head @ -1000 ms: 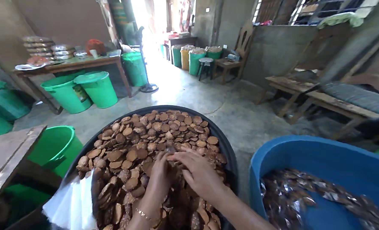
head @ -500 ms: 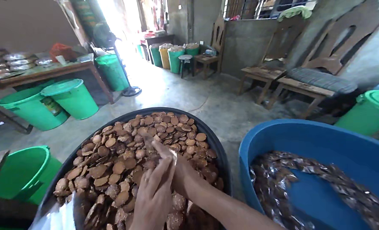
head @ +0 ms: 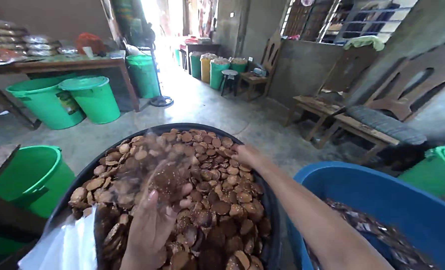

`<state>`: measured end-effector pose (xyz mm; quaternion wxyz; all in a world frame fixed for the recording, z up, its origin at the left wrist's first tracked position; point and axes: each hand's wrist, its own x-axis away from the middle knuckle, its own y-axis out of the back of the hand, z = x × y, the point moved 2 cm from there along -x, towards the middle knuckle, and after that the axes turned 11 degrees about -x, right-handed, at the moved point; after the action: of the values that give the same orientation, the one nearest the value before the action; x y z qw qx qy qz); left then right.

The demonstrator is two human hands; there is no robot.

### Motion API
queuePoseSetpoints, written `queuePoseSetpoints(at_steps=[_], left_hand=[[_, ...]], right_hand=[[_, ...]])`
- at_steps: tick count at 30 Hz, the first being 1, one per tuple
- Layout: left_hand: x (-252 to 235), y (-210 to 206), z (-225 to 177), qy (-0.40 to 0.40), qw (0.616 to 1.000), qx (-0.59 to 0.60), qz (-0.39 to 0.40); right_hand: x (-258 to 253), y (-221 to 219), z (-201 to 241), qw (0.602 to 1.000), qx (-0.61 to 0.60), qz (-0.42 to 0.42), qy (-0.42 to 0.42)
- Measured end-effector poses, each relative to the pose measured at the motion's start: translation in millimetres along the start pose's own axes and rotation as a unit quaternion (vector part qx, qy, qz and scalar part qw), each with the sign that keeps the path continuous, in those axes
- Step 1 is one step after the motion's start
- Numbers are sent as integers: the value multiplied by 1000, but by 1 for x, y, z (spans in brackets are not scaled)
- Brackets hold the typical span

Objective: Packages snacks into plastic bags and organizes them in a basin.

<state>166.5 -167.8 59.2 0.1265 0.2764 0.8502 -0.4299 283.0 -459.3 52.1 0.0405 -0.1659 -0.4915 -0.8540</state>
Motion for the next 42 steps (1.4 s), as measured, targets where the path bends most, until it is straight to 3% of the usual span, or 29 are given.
queuePoseSetpoints(at_steps=[2,7,10,15,21,23,28,31,34,37,40,42], left_hand=[[-4,4,-8,-34,999,-23,31],[-3,-2,-16,-85,993,-32,78],[-3,-4,-15,-77,995,-10,55],[-3,2,-13,-58,998,-5,-29],[-4,0,-14,-35,998,-22,54],[-4,4,-12,-36,996,-29,77],[-7,11,-12,-66,996,-55,8],[-6,14,-7,-67,992,-104,-30],[-8,13,-4,-41,990,-133,-21],[-7,12,-1,-19,989,-144,-29],[-7,12,-1,-9,987,-160,-16],[-7,12,0,-1,987,-158,-18]], right_hand=[[-9,-22,-16,999,21,-14,-38],[-4,-29,-6,998,43,49,-23],[0,-31,7,993,90,35,-64],[2,-36,17,996,53,-3,-75],[11,-45,11,994,-8,-52,-91],[20,-48,17,997,-3,-59,-49],[69,-75,40,993,-8,23,117],[75,-88,33,987,-4,104,122],[68,-55,21,986,-25,64,154],[49,-12,-13,980,91,78,157],[18,-3,-49,948,229,169,142],[13,-3,-55,938,246,189,154]])
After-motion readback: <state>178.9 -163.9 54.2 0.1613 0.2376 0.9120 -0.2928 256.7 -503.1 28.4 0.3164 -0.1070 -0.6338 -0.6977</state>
